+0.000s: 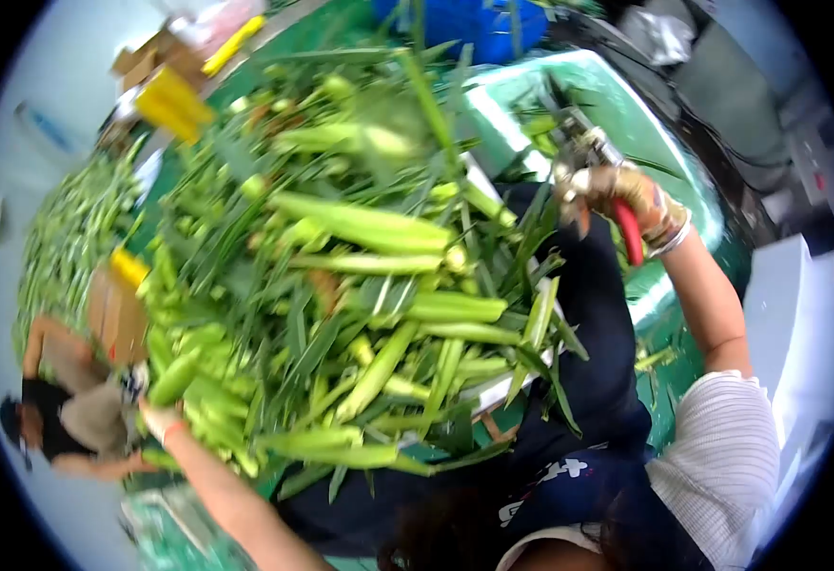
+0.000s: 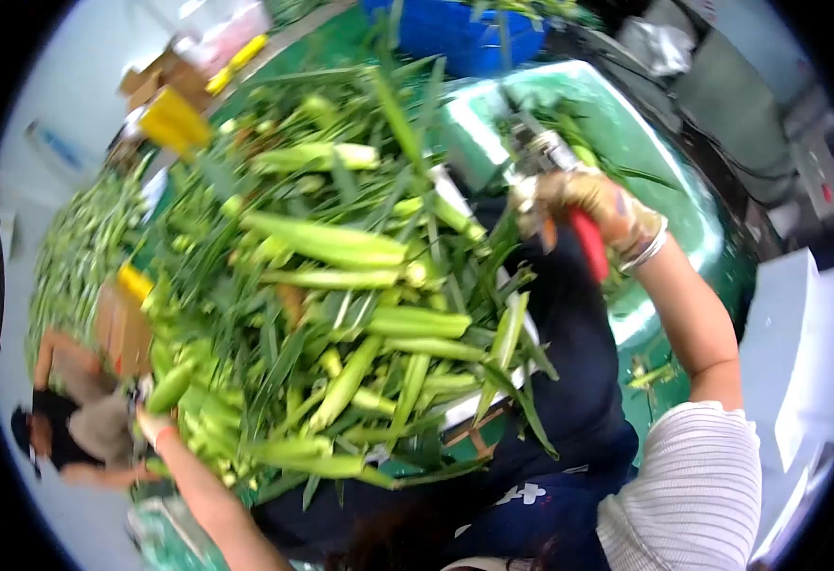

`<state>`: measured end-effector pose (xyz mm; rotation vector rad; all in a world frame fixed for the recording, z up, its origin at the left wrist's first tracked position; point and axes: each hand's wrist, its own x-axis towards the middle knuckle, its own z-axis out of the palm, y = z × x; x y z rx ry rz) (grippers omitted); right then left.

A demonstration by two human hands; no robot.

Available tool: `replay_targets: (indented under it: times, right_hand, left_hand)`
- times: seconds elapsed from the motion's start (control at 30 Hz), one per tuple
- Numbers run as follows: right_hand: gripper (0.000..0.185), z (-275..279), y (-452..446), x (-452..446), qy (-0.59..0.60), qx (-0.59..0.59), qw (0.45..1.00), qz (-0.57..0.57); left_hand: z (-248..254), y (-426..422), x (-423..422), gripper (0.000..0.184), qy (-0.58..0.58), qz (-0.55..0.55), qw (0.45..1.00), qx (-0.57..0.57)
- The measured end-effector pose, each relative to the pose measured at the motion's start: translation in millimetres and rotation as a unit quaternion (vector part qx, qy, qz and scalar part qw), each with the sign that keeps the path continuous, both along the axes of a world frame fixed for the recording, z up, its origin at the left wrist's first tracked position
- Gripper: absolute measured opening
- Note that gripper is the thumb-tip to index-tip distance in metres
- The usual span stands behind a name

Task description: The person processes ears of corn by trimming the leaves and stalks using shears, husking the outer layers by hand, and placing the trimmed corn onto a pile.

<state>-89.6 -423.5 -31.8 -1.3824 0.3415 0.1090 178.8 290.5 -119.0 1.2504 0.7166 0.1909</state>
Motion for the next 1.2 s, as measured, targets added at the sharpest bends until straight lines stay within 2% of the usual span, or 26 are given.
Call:
replay_targets:
  times: [0.03,0.07,0.1,0.13,0.2,0.27,0.3,0.33,0.37,0.43,0.47,0.5,0.53,0.6,0.67,0.73,0.8,0.83,0.9,0.93,1.0,1.03,1.07,1.13,1.17,1.2]
  right_hand:
    - [0.027,-5,-23,-14,-0.080,-0.073,0.991,-0.073]
    - [0.026,-36,-77,-29,-0.083,-0.220,0.971,-0.036]
    - [0.027,-53,-107,-29,0.031,-0.263,0.959,-0.103]
    - [0.029,-70,-137,-30,0.147,-0.284,0.934,-0.163]
    - [0.048,-114,-177,-23,0.377,-0.412,0.796,-0.232]
    - [0.051,-165,-214,-15,0.380,-0.474,0.761,-0.229]
    - [0.050,-178,-224,0,0.401,-0.498,0.737,-0.219]
    - [0.049,-194,-230,17,0.423,-0.518,0.715,-0.205]
    - [0.050,-239,-263,22,0.416,-0.528,0.700,-0.239]
    - [0.057,-279,-302,37,0.405,-0.614,0.657,-0.166]
    - [0.060,-302,-313,45,0.385,-0.648,0.644,-0.131]
    - [0.069,-310,-315,51,0.375,-0.666,0.636,-0.103]
    - [0.077,-304,-310,62,0.429,-0.583,0.671,-0.160]
    - [0.081,-335,-325,60,0.404,-0.581,0.661,-0.248]
    - [0.077,-338,-340,44,0.340,-0.558,0.730,-0.200]
    - [0.073,-322,-336,38,0.329,-0.504,0.771,-0.207]
    - [0.077,-284,-312,15,0.283,-0.537,0.780,-0.153]
    - [0.078,-253,-296,1,0.301,-0.504,0.791,-0.171]
    - [0.074,-236,-281,-44,0.135,-0.476,0.850,-0.182]
    - [0.072,-228,-274,-55,0.110,-0.508,0.837,-0.168]
    - [0.072,-190,-255,-78,0.064,-0.583,0.794,-0.162]
    - [0.074,-171,-247,-84,0.034,-0.603,0.781,-0.161]
    - [0.078,-145,-228,-85,-0.043,-0.474,0.853,-0.215]
    - [0.065,-108,-183,-74,-0.124,-0.445,0.864,-0.200]
    - [0.058,-90,-153,-68,-0.157,-0.432,0.868,-0.187]
    - [0.052,-70,-109,-60,-0.195,-0.413,0.874,-0.166]
  left_hand:
    - [-43,55,22,0.044,-0.006,0.002,0.999,0.052]
    - [-63,71,38,0.050,-0.031,0.099,0.995,-0.007]
    - [-72,68,55,0.050,-0.026,0.080,0.996,-0.011]
    - [-76,64,69,0.051,-0.068,0.067,0.991,-0.091]
    - [-71,55,87,0.054,-0.142,0.055,0.957,-0.247]
    - [-41,43,93,0.059,-0.216,0.056,0.893,-0.391]
    - [13,-65,62,0.058,-0.216,0.064,0.942,-0.247]
    - [23,-64,74,0.055,-0.166,0.067,0.971,-0.159]
    - [31,-61,69,0.053,-0.141,-0.007,0.987,-0.072]
    - [34,-44,39,0.048,-0.078,-0.166,0.980,0.077]
    - [35,-17,18,0.040,-0.065,-0.304,0.942,0.124]
    - [53,-52,-23,0.034,-0.031,-0.293,0.938,0.183]
    - [64,-102,-57,0.030,0.000,-0.285,0.929,0.237]
    - [46,-75,-86,0.027,0.069,-0.030,0.972,0.223]
    - [69,-57,-113,0.024,0.179,-0.156,0.950,0.204]
    - [60,-51,-113,0.022,0.149,-0.151,0.959,0.190]
    - [51,-38,-107,0.020,0.078,-0.084,0.949,0.293]
    - [59,-34,-98,0.018,0.041,-0.231,0.936,0.263]
    - [86,-147,-105,0.031,0.029,-0.227,0.937,0.263]
    - [99,-211,-113,0.041,0.013,-0.231,0.933,0.275]
    - [129,-280,-136,0.043,-0.031,-0.337,0.851,0.400]
    - [131,-299,-142,0.040,-0.097,-0.397,0.856,0.317]
    - [131,-320,-149,0.039,-0.128,-0.440,0.821,0.340]
    - [128,-359,-156,0.037,-0.095,-0.525,0.820,0.207]
    - [127,-376,-162,0.039,-0.110,-0.572,0.788,0.199]
    - [125,-391,-172,0.044,-0.077,-0.577,0.805,0.113]
